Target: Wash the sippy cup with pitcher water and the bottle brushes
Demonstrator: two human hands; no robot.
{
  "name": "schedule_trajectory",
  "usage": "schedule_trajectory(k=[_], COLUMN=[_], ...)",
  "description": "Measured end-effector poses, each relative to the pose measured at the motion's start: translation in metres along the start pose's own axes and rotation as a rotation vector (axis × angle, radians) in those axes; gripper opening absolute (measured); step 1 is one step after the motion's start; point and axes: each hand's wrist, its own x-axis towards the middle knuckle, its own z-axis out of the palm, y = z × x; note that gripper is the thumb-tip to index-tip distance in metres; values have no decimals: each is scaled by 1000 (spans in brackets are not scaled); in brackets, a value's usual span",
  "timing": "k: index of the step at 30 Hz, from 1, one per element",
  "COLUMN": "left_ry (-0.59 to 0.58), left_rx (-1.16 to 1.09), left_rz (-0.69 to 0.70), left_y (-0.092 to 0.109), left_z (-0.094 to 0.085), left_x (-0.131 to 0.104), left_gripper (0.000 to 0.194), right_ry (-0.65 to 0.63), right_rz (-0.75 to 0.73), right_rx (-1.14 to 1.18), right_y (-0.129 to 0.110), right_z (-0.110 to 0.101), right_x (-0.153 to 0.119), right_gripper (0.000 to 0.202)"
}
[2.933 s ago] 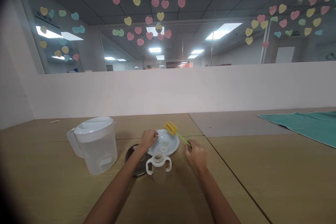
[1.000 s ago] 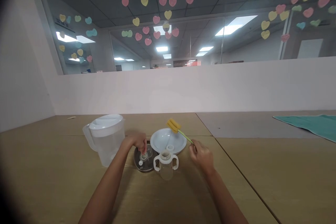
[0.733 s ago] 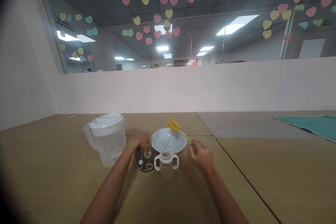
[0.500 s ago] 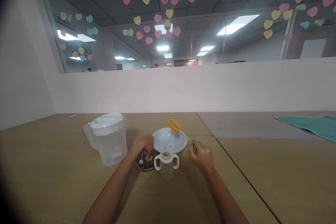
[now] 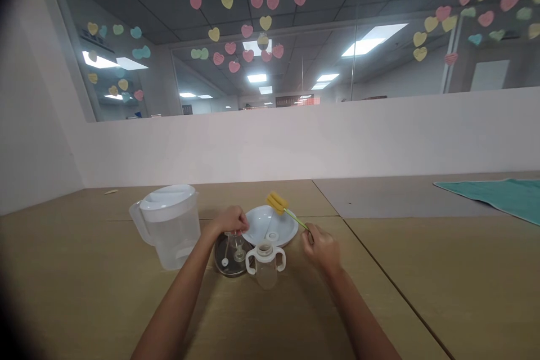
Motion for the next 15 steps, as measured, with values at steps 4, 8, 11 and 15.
schedule_trajectory(k=[4,8,11,15], left_ry=[186,151,92,86], left_rx=[65,94,121,175], left_rz=[116,228,255,237], left_y=[10,19,20,16], left_z=[12,38,53,60], left_x=[11,25,35,44], left_gripper=[32,33,32,28], right_ry=[1,-6,-3,-10], right_rz=[6,4,10,26], right_rx=[-9,-1,-3,-4], right_y=[2,2,1,0], right_z=[1,1,0,-1], right_x=[-1,-1,0,0], right_gripper=[25,25,26,26])
